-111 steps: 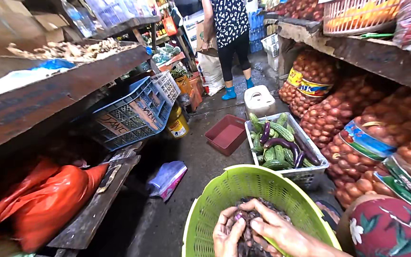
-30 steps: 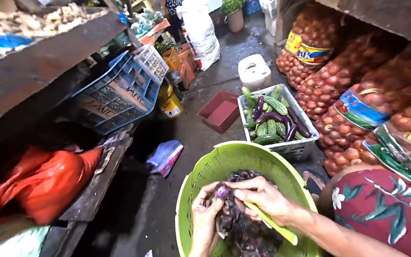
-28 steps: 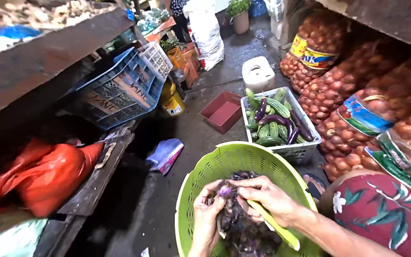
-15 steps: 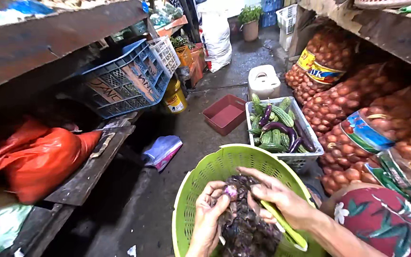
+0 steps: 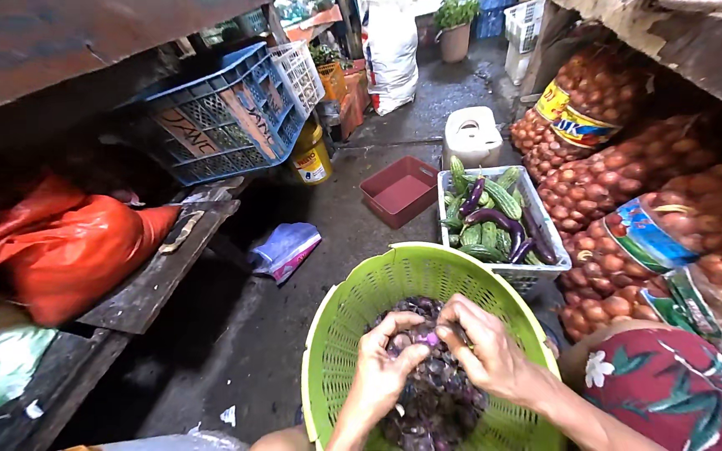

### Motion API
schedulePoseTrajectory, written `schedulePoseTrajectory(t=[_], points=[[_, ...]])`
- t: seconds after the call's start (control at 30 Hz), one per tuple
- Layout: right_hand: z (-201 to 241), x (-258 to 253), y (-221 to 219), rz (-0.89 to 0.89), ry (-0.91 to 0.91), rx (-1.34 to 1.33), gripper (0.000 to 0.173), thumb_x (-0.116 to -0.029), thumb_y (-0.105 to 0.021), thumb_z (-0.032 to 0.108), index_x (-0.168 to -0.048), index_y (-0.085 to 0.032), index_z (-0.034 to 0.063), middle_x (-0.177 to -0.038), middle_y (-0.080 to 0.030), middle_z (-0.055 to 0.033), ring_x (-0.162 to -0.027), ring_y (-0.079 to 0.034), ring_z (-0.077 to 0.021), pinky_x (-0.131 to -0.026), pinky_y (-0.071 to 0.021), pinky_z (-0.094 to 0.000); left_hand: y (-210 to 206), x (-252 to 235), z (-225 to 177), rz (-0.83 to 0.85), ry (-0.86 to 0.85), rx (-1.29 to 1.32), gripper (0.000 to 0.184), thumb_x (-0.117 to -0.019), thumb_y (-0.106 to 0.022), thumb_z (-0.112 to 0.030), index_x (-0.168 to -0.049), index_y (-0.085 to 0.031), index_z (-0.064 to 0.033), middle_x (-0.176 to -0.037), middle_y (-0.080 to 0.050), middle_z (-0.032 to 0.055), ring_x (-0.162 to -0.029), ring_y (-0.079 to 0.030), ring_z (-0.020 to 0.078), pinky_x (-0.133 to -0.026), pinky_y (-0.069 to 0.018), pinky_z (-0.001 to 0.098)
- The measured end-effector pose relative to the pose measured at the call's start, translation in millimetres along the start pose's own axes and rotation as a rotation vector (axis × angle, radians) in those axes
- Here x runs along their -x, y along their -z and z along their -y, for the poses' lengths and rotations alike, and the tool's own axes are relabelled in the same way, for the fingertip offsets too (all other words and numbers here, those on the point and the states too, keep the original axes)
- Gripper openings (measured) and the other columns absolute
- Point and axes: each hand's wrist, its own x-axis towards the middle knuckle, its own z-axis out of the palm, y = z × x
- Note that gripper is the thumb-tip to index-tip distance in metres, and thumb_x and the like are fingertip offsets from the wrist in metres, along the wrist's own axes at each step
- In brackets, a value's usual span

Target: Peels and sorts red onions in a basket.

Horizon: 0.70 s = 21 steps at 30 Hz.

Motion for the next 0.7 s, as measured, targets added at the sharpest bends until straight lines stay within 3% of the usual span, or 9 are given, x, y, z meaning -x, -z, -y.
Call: schedulePoseTrajectory(t=[0.13, 0.2, 0.27, 0.33, 0.4, 0.47, 0.57, 0.63, 0.7], points=[[-10, -6, 6, -0.08, -0.113, 0.154, 0.015, -0.0929, -0.058, 0.015, -0.096, -0.065, 0.0014, -0.086, -0.062, -0.0108, -0.065, -0.06, -0.0148, -0.054, -0.0512, -0.027, 3, 3, -5, 0.065, 0.089, 0.255, 0.029, -0.0882, -0.072, -0.008, -0.117, -0.069, -0.0033, -0.103, -0.075, 0.0017, -0.086, -0.07, 0.0065, -0.076, -0.0595, 0.0239], [-11, -8, 11, -0.03, -0.269, 0.151, 0.018, -0.0896, -0.061, 0.013, -0.099, -0.065, -0.0019, -0.087, -0.064, -0.0135, -0.068, -0.063, -0.0204, -0.059, -0.0546, -0.0346, 5, 4, -8, 0.079, 0.166, 0.489, 0.031, -0.0888, -0.075, -0.014, -0.119, -0.069, -0.0092, -0.106, -0.075, 0.0057, -0.084, -0.073, 0.0107, -0.072, -0.0618, 0.0275], [-5, -14, 21, 0.186, -0.597, -0.024, 0.033, -0.0941, -0.064, 0.015, -0.119, -0.06, -0.0065, -0.098, -0.067, -0.0186, -0.083, -0.068, -0.0287, -0.076, -0.0569, -0.0463, 11, 1, -7, 0.133, 0.219, 0.725, 0.035, -0.0911, -0.075, -0.019, -0.124, -0.069, -0.0105, -0.112, -0.073, 0.0106, -0.085, -0.074, 0.0156, -0.07, -0.0637, 0.0311], [-7, -17, 23, 0.41, -0.858, -0.239, 0.053, -0.1009, -0.062, 0.033, -0.14, -0.047, 0.0, -0.11, -0.065, -0.0202, -0.095, -0.066, -0.0301, -0.085, -0.0547, -0.0497, 12, 0, -3, 0.104, 0.292, 0.912, 0.038, -0.0909, -0.075, -0.02, -0.126, -0.068, -0.0066, -0.114, -0.072, 0.014, -0.084, -0.074, 0.0169, -0.069, -0.0631, 0.0288], [-2, -19, 19, 0.494, -0.981, -0.4, 0.049, -0.1088, -0.041, 0.042, -0.146, -0.044, 0.0107, -0.109, -0.059, -0.0126, -0.084, -0.057, -0.0199, -0.072, -0.0484, -0.0396, 9, -1, -3, -0.023, 0.396, 1.018, 0.044, -0.0848, -0.081, -0.024, -0.122, -0.069, -0.004, -0.108, -0.074, 0.0139, -0.083, -0.075, 0.0156, -0.067, -0.0624, 0.0254], [5, -22, 21, 0.468, -0.978, -0.52, 0.052, -0.1101, -0.031, 0.041, -0.154, -0.042, 0.0156, -0.108, -0.058, -0.0055, -0.073, -0.051, -0.01, -0.062, -0.0432, -0.0287, 4, -2, -2, -0.131, 0.465, 1.049, 0.037, -0.0851, -0.081, -0.018, -0.117, -0.067, -0.0038, -0.103, -0.074, 0.0133, -0.081, -0.075, 0.015, -0.066, -0.0622, 0.0244], [12, -23, 28, 0.454, -0.89, -0.597, 0.055, -0.1086, -0.033, 0.032, -0.16, -0.032, 0.0138, -0.105, -0.057, -0.0028, -0.065, -0.045, -0.0052, -0.056, -0.0385, -0.0239, 1, -5, -1, -0.231, 0.497, 0.989, 0.025, -0.0944, -0.063, -0.003, -0.12, -0.064, -0.0044, -0.1, -0.072, 0.0122, -0.08, -0.074, 0.0154, -0.065, -0.0619, 0.0254], [15, -21, 32, 0.494, -0.727, -0.465, 0.057, -0.1085, -0.036, 0.03, -0.162, -0.03, 0.0095, -0.12, -0.063, -0.0118, -0.074, -0.052, -0.009, -0.065, -0.0445, -0.0278, -1, -6, -2, -0.263, 0.505, 0.948, 0.027, -0.0952, -0.059, 0.0, -0.122, -0.063, -0.0032, -0.099, -0.072, 0.0117, -0.076, -0.073, 0.015, -0.063, -0.0622, 0.0258], [21, -19, 34, 0.521, -0.56, -0.269, 0.058, -0.1095, -0.036, 0.032, -0.161, -0.033, 0.0066, -0.126, -0.067, -0.0174, -0.099, -0.067, -0.0199, -0.09, -0.0531, -0.0401, 0, -6, -1, -0.289, 0.534, 0.917, 0.023, -0.0952, -0.06, -0.005, -0.118, -0.064, -0.0042, -0.095, -0.072, 0.0104, -0.071, -0.072, 0.0139, -0.06, -0.0617, 0.0259]])
